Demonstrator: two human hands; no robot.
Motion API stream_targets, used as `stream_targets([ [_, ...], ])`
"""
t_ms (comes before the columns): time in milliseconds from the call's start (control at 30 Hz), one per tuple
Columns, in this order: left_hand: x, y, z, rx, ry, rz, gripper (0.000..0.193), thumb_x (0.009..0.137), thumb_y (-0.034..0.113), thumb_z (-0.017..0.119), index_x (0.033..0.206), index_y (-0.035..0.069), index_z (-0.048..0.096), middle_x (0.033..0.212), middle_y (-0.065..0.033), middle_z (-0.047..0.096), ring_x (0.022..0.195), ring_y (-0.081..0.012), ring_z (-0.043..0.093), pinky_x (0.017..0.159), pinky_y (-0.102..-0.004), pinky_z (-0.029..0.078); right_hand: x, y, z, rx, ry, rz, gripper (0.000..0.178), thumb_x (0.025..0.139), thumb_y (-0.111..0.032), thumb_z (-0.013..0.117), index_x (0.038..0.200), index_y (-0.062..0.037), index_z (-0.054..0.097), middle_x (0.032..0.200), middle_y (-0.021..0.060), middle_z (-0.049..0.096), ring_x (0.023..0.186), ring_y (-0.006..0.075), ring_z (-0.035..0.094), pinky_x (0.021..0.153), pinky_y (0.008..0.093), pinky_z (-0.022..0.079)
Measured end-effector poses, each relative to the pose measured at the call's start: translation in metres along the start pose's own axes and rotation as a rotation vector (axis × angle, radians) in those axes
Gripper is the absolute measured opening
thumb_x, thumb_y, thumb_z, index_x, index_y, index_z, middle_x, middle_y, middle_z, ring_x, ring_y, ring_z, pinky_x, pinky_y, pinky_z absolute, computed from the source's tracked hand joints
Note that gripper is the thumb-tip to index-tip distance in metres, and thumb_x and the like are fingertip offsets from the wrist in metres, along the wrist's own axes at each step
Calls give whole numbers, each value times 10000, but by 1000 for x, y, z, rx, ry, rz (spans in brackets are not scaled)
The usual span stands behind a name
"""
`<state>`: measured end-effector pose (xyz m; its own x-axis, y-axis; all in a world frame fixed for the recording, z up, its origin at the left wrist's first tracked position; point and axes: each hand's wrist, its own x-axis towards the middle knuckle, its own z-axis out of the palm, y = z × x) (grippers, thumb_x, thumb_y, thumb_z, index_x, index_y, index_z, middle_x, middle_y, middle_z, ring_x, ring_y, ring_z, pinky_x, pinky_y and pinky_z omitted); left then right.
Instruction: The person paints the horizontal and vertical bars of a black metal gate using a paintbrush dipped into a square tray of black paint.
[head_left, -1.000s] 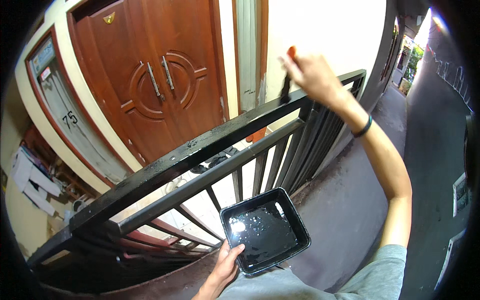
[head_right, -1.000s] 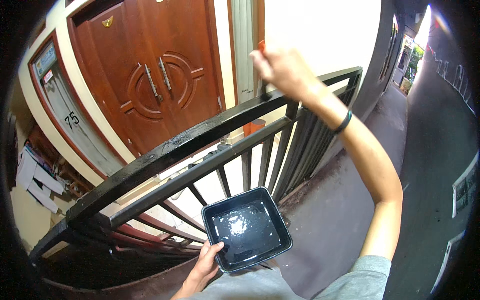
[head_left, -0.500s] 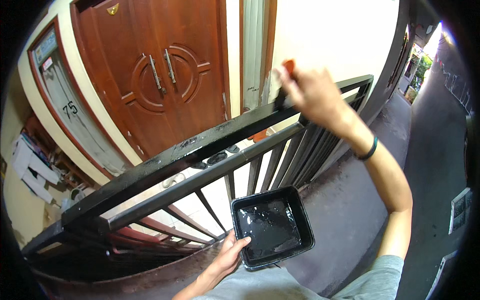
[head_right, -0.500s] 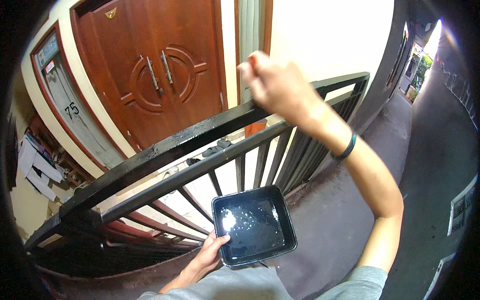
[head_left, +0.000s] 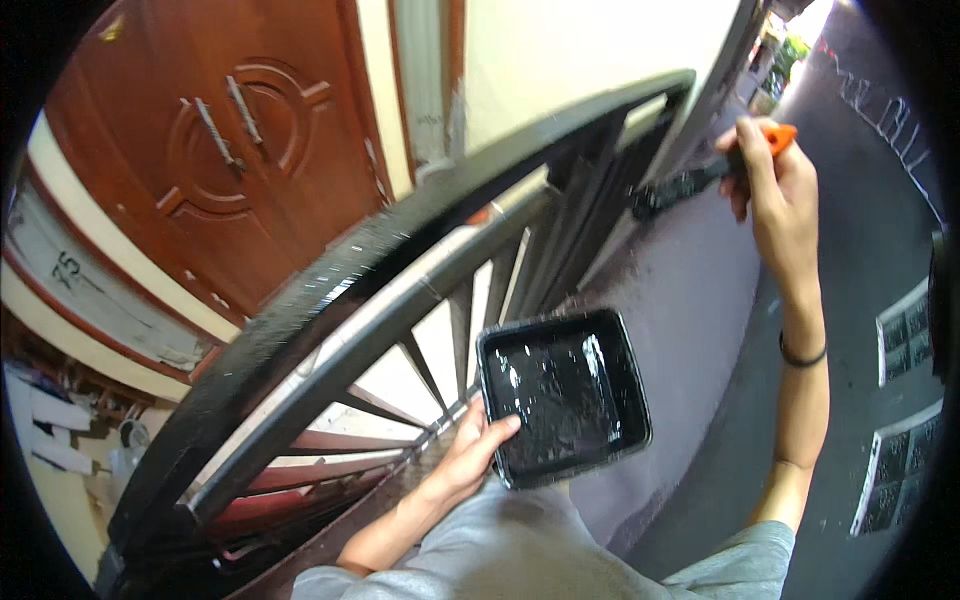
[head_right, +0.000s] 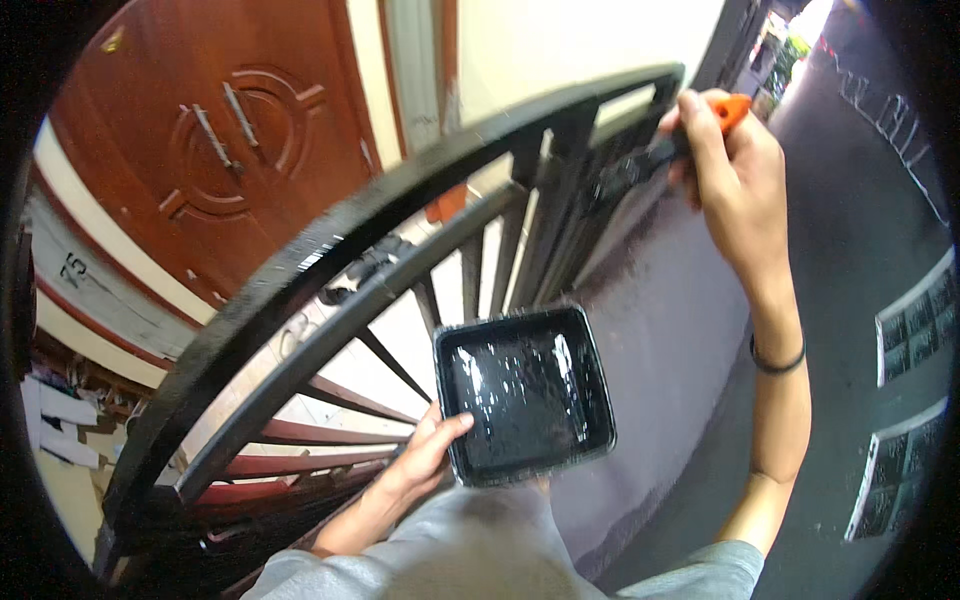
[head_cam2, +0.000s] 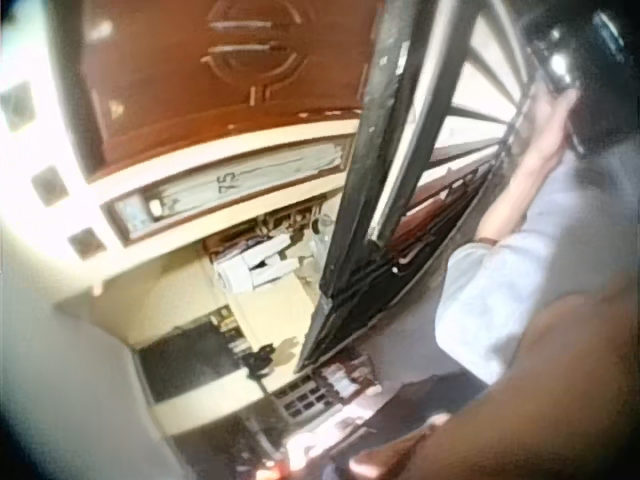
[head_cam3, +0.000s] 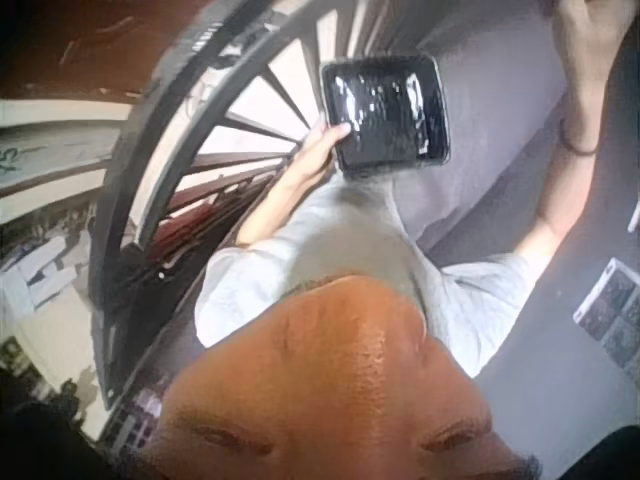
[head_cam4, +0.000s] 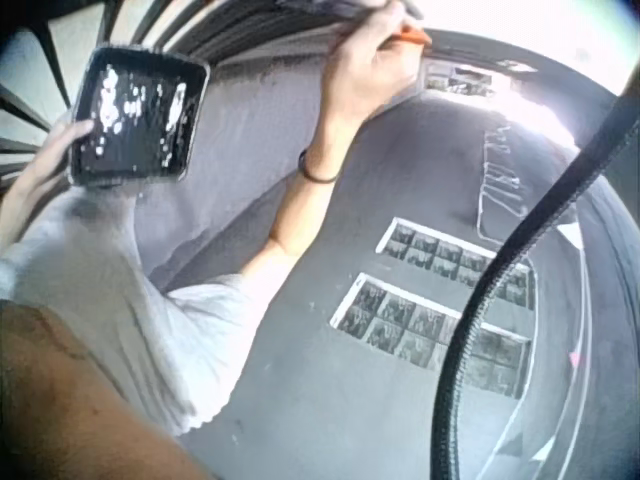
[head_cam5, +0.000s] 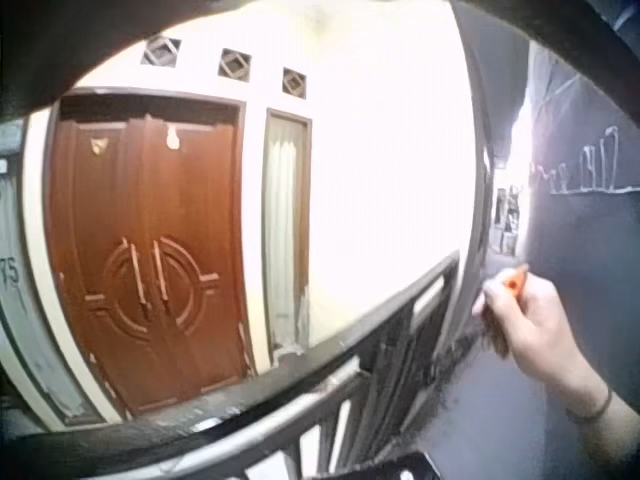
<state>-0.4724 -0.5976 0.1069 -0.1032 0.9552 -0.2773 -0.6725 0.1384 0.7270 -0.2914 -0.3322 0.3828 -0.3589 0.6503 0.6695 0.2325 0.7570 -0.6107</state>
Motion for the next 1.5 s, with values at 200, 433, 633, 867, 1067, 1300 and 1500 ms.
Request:
stream_targets([
  [200,45,-17,41,78,62,49,521,986,193,664,1428,-21,489,1280,-112,661,1140,-192,668,1008,-365,565,-115,31,-13,-230,-373,-51,169,1015,-144,670,911,-14,641,656,125,608,559,282,645,542,371,490],
  [433,89,-43,107,83,132,110,539,977,213,661,1437,-14,496,1285,-120,651,1134,-199,661,995,-357,552,-140,118,-53,-234,-474,-74,163,987,-128,698,910,-33,591,663,139,620,610,347,667,571,415,504],
  [633,113,-70,143,9,187,128,487,988,224,650,1402,-6,537,1270,-112,674,1130,-189,675,983,-356,570,-121,154,-109,-138,-333,-71,89,985,-65,683,924,-1,683,688,120,651,540,239,639,550,325,494],
  [867,113,-78,170,-74,295,238,418,1014,210,630,1369,4,554,1188,-77,692,1064,-165,689,934,-340,582,-112,215,-120,365,-207,521,360,1121,-336,526,988,-29,659,680,40,662,513,76,581,481,220,452],
  [1067,101,-72,177,-51,376,360,510,982,221,673,1419,12,513,1287,-99,652,1153,-192,656,1003,-370,558,-86,259,-95,988,-161,999,305,1097,-350,575,1062,-54,639,675,47,662,517,92,576,453,242,453],
  [1300,89,-65,159,-97,358,391,539,990,139,673,1469,22,453,1360,-89,606,1269,-179,559,1119,-363,431,33,204,-54,1054,-117,577,307,1085,-340,599,1135,-40,641,775,28,644,620,79,580,511,248,460],
  [1500,80,-54,136,-89,331,347,512,1006,137,667,1456,22,453,1367,-97,593,1276,-184,549,1122,-368,431,139,119,22,633,-166,65,416,1113,-370,519,1092,15,675,762,85,711,600,93,635,526,262,524],
])
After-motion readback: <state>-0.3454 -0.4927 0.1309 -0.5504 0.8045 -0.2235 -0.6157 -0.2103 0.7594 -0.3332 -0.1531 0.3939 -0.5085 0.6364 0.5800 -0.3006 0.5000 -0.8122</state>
